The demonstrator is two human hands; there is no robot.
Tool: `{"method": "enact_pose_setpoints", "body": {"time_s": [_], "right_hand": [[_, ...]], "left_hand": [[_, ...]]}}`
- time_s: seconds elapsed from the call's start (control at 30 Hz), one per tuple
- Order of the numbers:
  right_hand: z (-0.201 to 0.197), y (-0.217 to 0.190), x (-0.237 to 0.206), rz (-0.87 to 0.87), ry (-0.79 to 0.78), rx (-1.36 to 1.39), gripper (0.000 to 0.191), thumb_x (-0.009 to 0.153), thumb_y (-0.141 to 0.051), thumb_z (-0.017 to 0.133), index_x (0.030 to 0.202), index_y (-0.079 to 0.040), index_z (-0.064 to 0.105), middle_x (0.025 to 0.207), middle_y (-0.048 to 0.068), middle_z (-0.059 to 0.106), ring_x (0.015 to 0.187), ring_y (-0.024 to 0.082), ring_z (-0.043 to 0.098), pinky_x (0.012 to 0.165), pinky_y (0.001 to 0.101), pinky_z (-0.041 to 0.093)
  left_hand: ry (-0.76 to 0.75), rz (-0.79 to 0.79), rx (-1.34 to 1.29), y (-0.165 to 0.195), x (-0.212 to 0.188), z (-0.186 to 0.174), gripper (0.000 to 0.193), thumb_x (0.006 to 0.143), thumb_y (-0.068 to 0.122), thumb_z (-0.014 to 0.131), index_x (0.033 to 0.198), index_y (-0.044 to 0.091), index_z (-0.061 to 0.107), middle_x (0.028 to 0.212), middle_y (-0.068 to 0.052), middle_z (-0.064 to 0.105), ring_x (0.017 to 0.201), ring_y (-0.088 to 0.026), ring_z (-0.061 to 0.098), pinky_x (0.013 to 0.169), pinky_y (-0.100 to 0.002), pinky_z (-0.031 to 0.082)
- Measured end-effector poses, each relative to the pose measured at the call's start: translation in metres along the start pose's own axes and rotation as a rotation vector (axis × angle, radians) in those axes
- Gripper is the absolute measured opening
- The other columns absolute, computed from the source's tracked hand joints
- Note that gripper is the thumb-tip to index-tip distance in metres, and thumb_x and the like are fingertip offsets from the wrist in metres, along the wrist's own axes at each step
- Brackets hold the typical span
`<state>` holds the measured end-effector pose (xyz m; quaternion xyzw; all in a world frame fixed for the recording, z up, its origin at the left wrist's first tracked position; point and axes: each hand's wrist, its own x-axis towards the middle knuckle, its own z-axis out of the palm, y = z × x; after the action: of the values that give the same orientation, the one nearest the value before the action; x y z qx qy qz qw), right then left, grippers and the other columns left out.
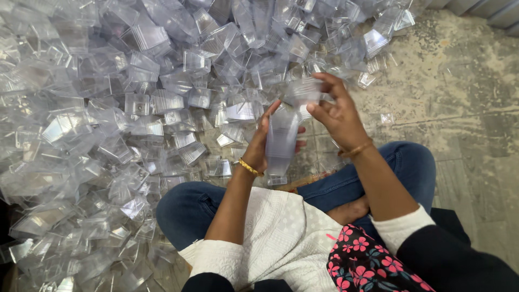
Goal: The person sits on the floor among piles of small clear plastic cups and nests cups one into another by hand to build stacks, repeatedly picking up loose cups and pressing them into a growing stack, then setting completed stacks aside.
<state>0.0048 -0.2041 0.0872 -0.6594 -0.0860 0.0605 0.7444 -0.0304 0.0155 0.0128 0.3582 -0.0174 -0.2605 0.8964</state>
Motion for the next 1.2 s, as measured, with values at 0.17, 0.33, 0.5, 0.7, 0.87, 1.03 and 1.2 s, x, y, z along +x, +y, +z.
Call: {"method": "enact_pose_setpoints", "body": {"time_s": [0.17, 0.33, 0.5, 0.7, 0.87, 1.03, 1.2], "right_hand": [[-0.006, 0.022, 0.016, 0.069, -0.024, 0.018, 0.055, 0.094, -0.011, 0.076, 0.142, -0.008, 0.050, 0.124, 0.012, 0.065, 0.119, 0.018, 0.067, 0.100, 0.0298, 0.057], [-0.001, 0.041, 0.019, 0.057, 0.054, -0.010, 0.055, 0.093, -0.010, 0.079, 0.140, -0.005, 0.051, 0.119, 0.013, 0.067, 0.111, 0.019, 0.069, 0.096, 0.0310, 0.059], [0.011, 0.044, 0.013, 0.094, -0.068, -0.062, 0.034, 0.094, -0.021, 0.068, 0.124, -0.003, 0.063, 0.127, 0.008, 0.067, 0.118, 0.017, 0.065, 0.098, 0.0297, 0.056], [-0.009, 0.057, -0.022, 0.408, 0.091, -0.318, 0.037, 0.094, -0.033, 0.062, 0.129, -0.018, 0.061, 0.123, 0.005, 0.068, 0.116, 0.022, 0.067, 0.097, 0.0392, 0.057], [-0.034, 0.116, -0.104, 0.016, -0.361, -1.279, 0.058, 0.054, -0.022, 0.086, 0.107, -0.010, 0.066, 0.106, 0.021, 0.059, 0.100, 0.046, 0.060, 0.085, 0.0512, 0.053], [-0.068, 0.154, -0.093, 0.200, -0.109, -1.149, 0.012, 0.084, -0.011, 0.076, 0.096, -0.008, 0.074, 0.092, 0.013, 0.066, 0.089, 0.032, 0.066, 0.083, 0.0434, 0.055], [-0.083, 0.112, 0.003, 0.458, 0.231, -0.296, 0.016, 0.093, -0.016, 0.075, 0.105, -0.006, 0.077, 0.090, 0.001, 0.075, 0.073, 0.006, 0.063, 0.068, 0.0229, 0.056]], "left_hand": [[0.044, -0.086, 0.052, 0.009, -0.001, 0.001, 0.095, 0.088, 0.076, 0.053, 0.165, 0.034, 0.016, 0.120, -0.024, 0.059, 0.096, -0.042, 0.073, 0.078, -0.049, 0.064], [0.035, -0.097, 0.116, 0.006, 0.003, -0.001, 0.102, 0.086, 0.072, 0.063, 0.164, 0.024, 0.018, 0.140, -0.022, 0.050, 0.095, -0.044, 0.073, 0.077, -0.051, 0.065], [0.066, -0.041, 0.210, 0.006, 0.000, 0.002, 0.101, 0.082, 0.058, 0.069, 0.159, 0.033, 0.008, 0.137, -0.019, 0.049, 0.098, -0.040, 0.070, 0.078, -0.052, 0.065], [0.100, 0.212, 0.020, 0.013, -0.001, 0.002, 0.084, 0.097, 0.052, 0.062, 0.167, 0.024, 0.024, 0.146, -0.013, 0.052, 0.123, -0.024, 0.063, 0.101, -0.043, 0.058], [0.056, 0.187, -0.211, 0.011, -0.001, -0.002, 0.070, 0.099, 0.045, 0.058, 0.162, 0.019, 0.037, 0.142, -0.011, 0.058, 0.119, -0.025, 0.064, 0.098, -0.043, 0.057], [0.181, 0.081, -0.053, 0.008, 0.000, -0.010, 0.068, 0.099, 0.056, 0.051, 0.156, 0.020, 0.041, 0.143, -0.014, 0.057, 0.118, -0.028, 0.062, 0.095, -0.044, 0.056], [0.236, -0.045, 0.632, 0.000, 0.003, -0.017, 0.067, 0.101, 0.061, 0.042, 0.149, 0.017, 0.054, 0.152, -0.014, 0.053, 0.138, -0.027, 0.048, 0.114, -0.039, 0.037]]}}
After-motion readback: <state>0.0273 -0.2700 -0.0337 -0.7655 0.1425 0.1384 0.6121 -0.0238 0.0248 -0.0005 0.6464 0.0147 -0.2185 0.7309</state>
